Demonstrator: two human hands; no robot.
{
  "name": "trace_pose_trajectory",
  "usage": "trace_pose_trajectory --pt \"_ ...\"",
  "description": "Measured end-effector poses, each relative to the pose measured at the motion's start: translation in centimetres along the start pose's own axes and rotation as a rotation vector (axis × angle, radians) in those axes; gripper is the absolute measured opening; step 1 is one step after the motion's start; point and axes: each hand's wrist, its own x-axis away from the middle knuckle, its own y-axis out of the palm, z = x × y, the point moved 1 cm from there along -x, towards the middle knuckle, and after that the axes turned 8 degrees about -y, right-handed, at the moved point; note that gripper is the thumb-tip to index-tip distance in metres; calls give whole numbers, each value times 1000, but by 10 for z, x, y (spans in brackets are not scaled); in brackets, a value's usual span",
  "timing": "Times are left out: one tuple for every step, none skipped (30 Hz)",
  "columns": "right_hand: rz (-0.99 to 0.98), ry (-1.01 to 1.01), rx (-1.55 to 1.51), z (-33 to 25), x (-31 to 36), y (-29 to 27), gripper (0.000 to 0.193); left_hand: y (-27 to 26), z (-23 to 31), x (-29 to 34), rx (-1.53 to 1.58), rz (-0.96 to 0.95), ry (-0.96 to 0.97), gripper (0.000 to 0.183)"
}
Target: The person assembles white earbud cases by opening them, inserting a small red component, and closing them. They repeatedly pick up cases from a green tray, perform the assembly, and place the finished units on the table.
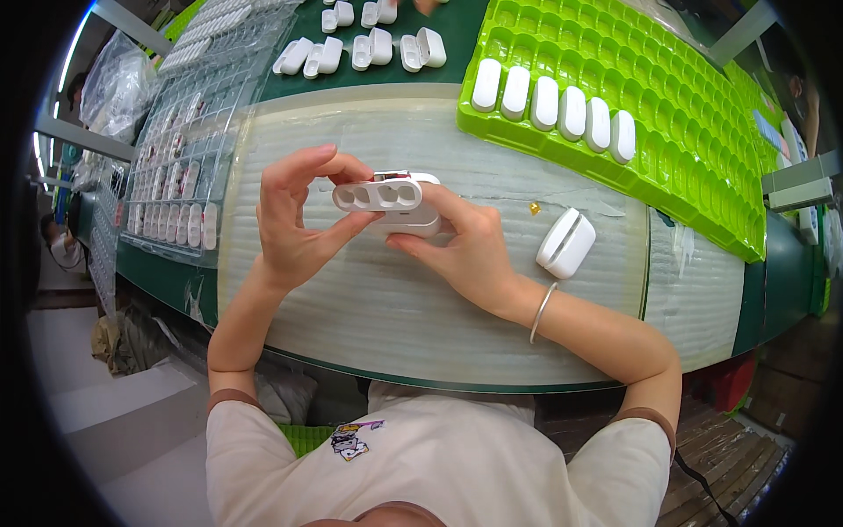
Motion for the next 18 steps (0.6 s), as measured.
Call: trace_pose_trajectory --pt "-1 8 2 0 0 0 47 0 0 0 -9 -3 -2 62" --pt "-3 15 5 0 0 0 47 -1 -1 0 -19 -5 -5 61" --pt "0 18 1 0 0 0 47 -1 -1 0 -16 -2 -6 60" --pt "3 20 -4 1 0 1 47 -1 -1 0 -13 1 -8 60" --pt "6 22 -8 1 0 1 46 -2 -1 1 -11 5 -10 60" --pt "14 5 -14 2 0 1 46 -3 -1 0 -5 6 -1 60" --pt "21 -13 -20 3 0 1 46 -3 0 -1 1 8 7 60" --pt "29 -32 -27 3 -1 1 46 -4 0 -1 6 10 16 61" --pt "14 -13 -1 2 -2 1 46 -6 1 -2 -8 1 48 62" --pt "-1 5 25 0 0 -1 46 -7 4 -3 -23 -6 80 63" --pt "-16 24 51 -1 1 -2 46 -9 7 -4 -38 -14 112 63" --pt "-22 -14 53 -2 2 -2 46 -8 11 -4 -34 11 153 64" --pt "-29 -51 54 -2 3 -2 45 -7 16 -4 -30 36 193 64" --pt "-36 -88 56 -3 2 -2 45 -7 21 -4 -26 61 234 65" --pt "-43 -117 52 -4 3 -2 47 -8 25 -3 -35 49 244 63" --pt "-52 -127 69 -6 1 -3 47 -10 29 -4 -59 3 241 70" --pt "-61 -137 86 -8 -1 -4 48 -12 33 -5 -83 -43 237 77" --pt "-76 -142 101 -10 -2 -4 48 -15 37 -4 -107 -85 226 84"
